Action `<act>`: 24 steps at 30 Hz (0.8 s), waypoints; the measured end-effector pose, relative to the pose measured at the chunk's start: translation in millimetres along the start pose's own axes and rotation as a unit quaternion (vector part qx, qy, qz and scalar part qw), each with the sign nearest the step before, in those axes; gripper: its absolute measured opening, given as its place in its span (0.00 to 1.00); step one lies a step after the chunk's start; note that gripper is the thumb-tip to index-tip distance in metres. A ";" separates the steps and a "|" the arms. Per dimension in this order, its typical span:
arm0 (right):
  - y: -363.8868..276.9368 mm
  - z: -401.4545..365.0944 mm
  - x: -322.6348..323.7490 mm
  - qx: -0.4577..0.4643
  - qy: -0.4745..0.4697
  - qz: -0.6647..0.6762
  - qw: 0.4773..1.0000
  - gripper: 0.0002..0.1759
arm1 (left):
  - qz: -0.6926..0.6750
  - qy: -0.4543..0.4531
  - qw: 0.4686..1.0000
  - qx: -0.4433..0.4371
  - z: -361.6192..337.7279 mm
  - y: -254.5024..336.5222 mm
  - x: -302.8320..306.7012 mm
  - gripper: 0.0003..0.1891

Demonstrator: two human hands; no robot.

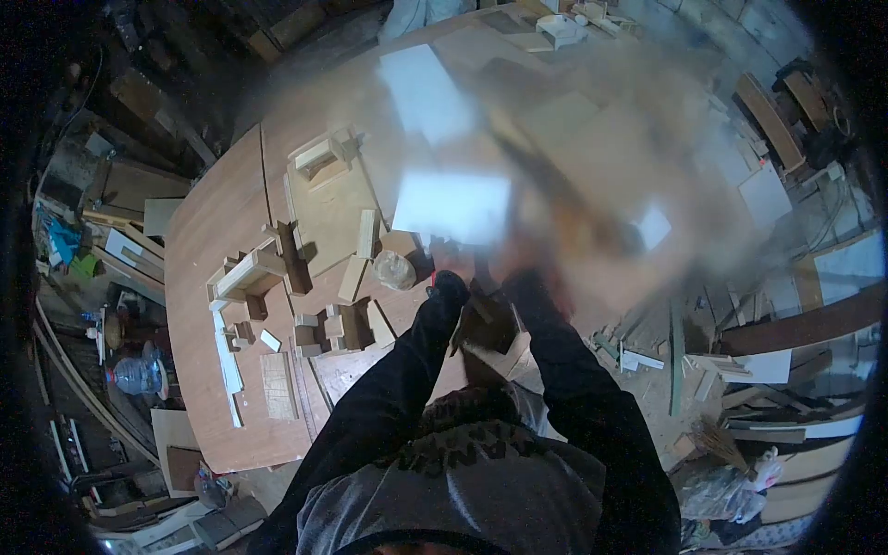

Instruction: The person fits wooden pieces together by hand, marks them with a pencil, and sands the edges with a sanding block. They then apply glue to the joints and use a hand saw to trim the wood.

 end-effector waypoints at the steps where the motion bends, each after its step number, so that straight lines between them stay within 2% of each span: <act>1: -5.9 -1.4 11.3 0.002 -0.003 -0.001 1.000 0.23 | 0.016 -0.027 1.000 -0.001 -1.6 -6.5 -7.1 0.34; 3: -16.0 -3.1 24.9 0.001 -0.020 0.068 0.997 0.27 | 0.029 -0.055 0.998 -0.002 -3.9 -21.8 -25.7 0.34; 4: -10.5 -4.5 9.5 0.002 -0.020 0.066 0.998 0.27 | -0.023 -0.007 1.000 0.012 -8.8 -57.5 -53.9 0.33; 5: 4.8 -6.5 -17.3 -0.026 0.006 0.127 0.992 0.26 | -0.051 0.017 0.998 0.020 -11.7 -67.5 -60.7 0.33; 6: 5.2 -5.3 -12.3 -0.052 0.032 0.186 0.981 0.25 | -0.078 0.041 0.996 0.027 -12.6 -68.0 -59.0 0.33; 9: 7.7 4.1 0.9 -0.072 0.011 0.256 0.964 0.22 | -0.128 0.040 0.983 0.128 -23.2 -77.6 -56.3 0.27; 10: 9.8 12.1 1.9 -0.070 0.011 0.252 0.965 0.22 | -0.347 0.053 0.910 0.220 -28.4 -64.2 -43.1 0.25; 12: 22.6 34.3 4.6 -0.091 0.032 0.226 0.970 0.19 | -0.545 0.064 0.779 0.302 -36.1 -60.0 -35.4 0.22; 13: 20.6 43.8 6.5 -0.106 -0.012 0.197 0.975 0.21 | -0.439 0.017 0.870 0.226 -29.9 -42.6 -21.6 0.21; 14: 18.5 53.6 10.0 -0.120 -0.053 0.168 0.977 0.22 | -0.358 -0.008 0.915 0.185 -29.1 -29.5 -8.4 0.21; 15: 11.8 63.4 12.1 -0.068 -0.022 0.179 0.981 0.24 | -0.270 -0.029 0.952 0.139 -25.0 -4.9 16.0 0.21; 16: 15.8 71.3 1.9 -0.068 -0.023 0.177 0.982 0.24 | -0.184 -0.045 0.978 0.091 -20.7 21.0 41.6 0.21; 18: 12.9 93.4 -17.9 0.022 -0.021 0.125 0.992 0.25 | -0.226 -0.077 0.958 0.162 -20.4 27.7 47.0 0.22; 19: 10.3 100.0 -24.7 0.025 -0.046 0.093 0.994 0.26 | -0.225 -0.075 0.957 0.164 -22.4 18.2 37.0 0.22; 22: -9.4 112.5 -30.6 0.043 -0.102 0.059 0.992 0.26 | -0.210 -0.086 0.962 0.153 -16.4 3.4 21.8 0.24; 24: -28.2 111.7 -16.4 0.038 -0.113 0.031 0.992 0.25 | -0.191 -0.082 0.974 0.094 -8.8 15.7 21.7 0.27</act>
Point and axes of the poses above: each hand's wrist, its own z-axis towards the middle knuckle, its own x-axis out of the back of the hand, y = z × x, the point moved 8 cm from there along z, towards the middle knuckle, and after that the axes turned 12 degrees about y, right-handed, at the moved point
